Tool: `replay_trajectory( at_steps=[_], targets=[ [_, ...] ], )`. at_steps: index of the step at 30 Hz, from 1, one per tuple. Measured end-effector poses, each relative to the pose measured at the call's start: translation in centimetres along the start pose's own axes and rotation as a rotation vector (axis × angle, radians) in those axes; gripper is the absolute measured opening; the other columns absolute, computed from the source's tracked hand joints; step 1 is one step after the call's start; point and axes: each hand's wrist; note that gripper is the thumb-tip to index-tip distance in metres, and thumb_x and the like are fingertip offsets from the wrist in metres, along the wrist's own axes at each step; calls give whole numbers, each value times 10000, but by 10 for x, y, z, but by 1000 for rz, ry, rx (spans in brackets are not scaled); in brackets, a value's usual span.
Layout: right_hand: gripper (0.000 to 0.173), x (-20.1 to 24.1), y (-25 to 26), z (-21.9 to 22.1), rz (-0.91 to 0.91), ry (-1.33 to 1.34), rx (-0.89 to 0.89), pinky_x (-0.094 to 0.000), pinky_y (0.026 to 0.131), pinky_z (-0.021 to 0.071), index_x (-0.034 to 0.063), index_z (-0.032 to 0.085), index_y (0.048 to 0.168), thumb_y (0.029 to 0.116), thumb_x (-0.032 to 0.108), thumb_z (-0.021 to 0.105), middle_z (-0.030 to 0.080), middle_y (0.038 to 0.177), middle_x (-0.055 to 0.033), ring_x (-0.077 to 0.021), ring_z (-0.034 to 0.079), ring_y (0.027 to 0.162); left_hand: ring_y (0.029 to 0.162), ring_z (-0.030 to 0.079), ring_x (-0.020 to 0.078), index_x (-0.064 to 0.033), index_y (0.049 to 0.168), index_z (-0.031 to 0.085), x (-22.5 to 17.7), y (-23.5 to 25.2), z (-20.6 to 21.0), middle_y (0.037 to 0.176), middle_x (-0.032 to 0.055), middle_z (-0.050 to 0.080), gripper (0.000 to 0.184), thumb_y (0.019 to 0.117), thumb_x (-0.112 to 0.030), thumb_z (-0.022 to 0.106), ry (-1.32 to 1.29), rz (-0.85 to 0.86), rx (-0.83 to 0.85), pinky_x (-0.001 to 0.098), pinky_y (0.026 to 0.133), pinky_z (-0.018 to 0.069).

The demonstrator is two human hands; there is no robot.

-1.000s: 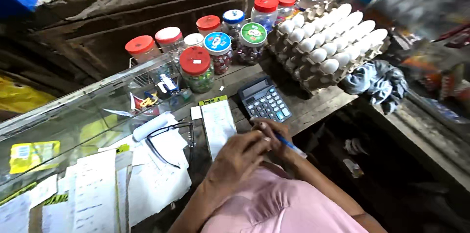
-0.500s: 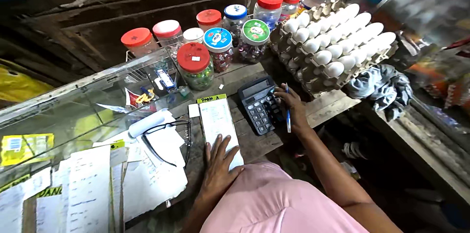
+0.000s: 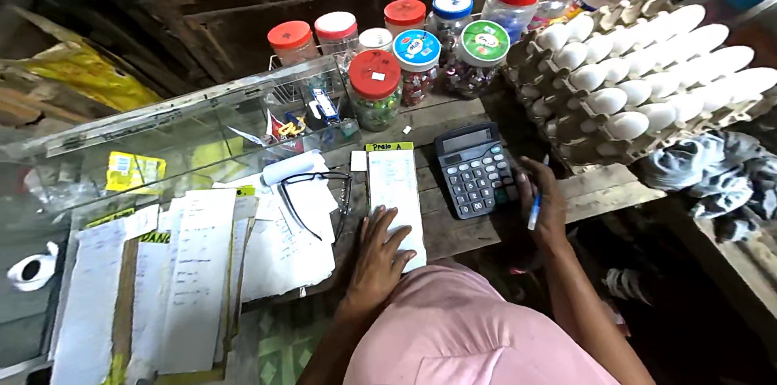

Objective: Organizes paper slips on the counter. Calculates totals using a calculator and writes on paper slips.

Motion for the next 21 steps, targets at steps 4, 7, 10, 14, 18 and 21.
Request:
replay_trajectory(
  at_steps=[4,7,10,14,18,21],
  targets=[
    [386,7,-31,-1,109,35,-30,-427,1071,490,-88,564,1353,1043,139,524,638,1311,-261,-302,633,1235,1510,328,370,-142,1359,664,-4,-19,-12,1609,266,334,474,908,-276,723,-54,-125,1,467,1214,333],
    [389,12,-43,10,97,96,-59,-374,1092,481,-94,565,1349,1037,137,544,627,1335,-253,-259,618,1265,1535,274,363,-116,1401,623,-10,-31,-13,1633,305,244,584,874,-318,774,-145,-147,60,423,1220,331],
    [391,15,-45,14,91,117,-75,-356,1083,484,-94,565,1348,1032,136,551,627,1332,-251,-246,624,1252,1499,320,437,-42,1378,629,-13,-32,-2,1598,377,244,571,863,-236,782,-170,-106,44,425,1200,352],
    [375,24,-44,10,118,134,-52,-332,1035,509,-92,572,1328,1034,139,552,652,1276,-234,-209,654,1178,1384,458,513,35,1294,667,-19,-28,12,1517,429,346,508,822,-107,789,-115,-30,-20,449,1141,423],
    [393,24,-48,5,11,36,-86,-456,1080,478,-98,599,1315,1007,144,574,627,1330,-270,-348,615,1252,1406,450,481,-17,1273,695,-19,-16,12,1502,323,464,469,897,-297,707,11,5,-67,543,1169,369],
    [329,30,-52,7,-143,46,-37,-502,1122,444,-69,667,1227,993,136,560,636,1330,-256,-398,570,1311,1491,350,420,-33,1328,664,-35,10,2,1557,232,449,397,992,-239,616,-12,-96,35,525,1220,303]
  ],
)
Point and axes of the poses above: each hand's wrist, its own y-axis towards the middle knuckle, its own z-axis out of the palm, x = y × z
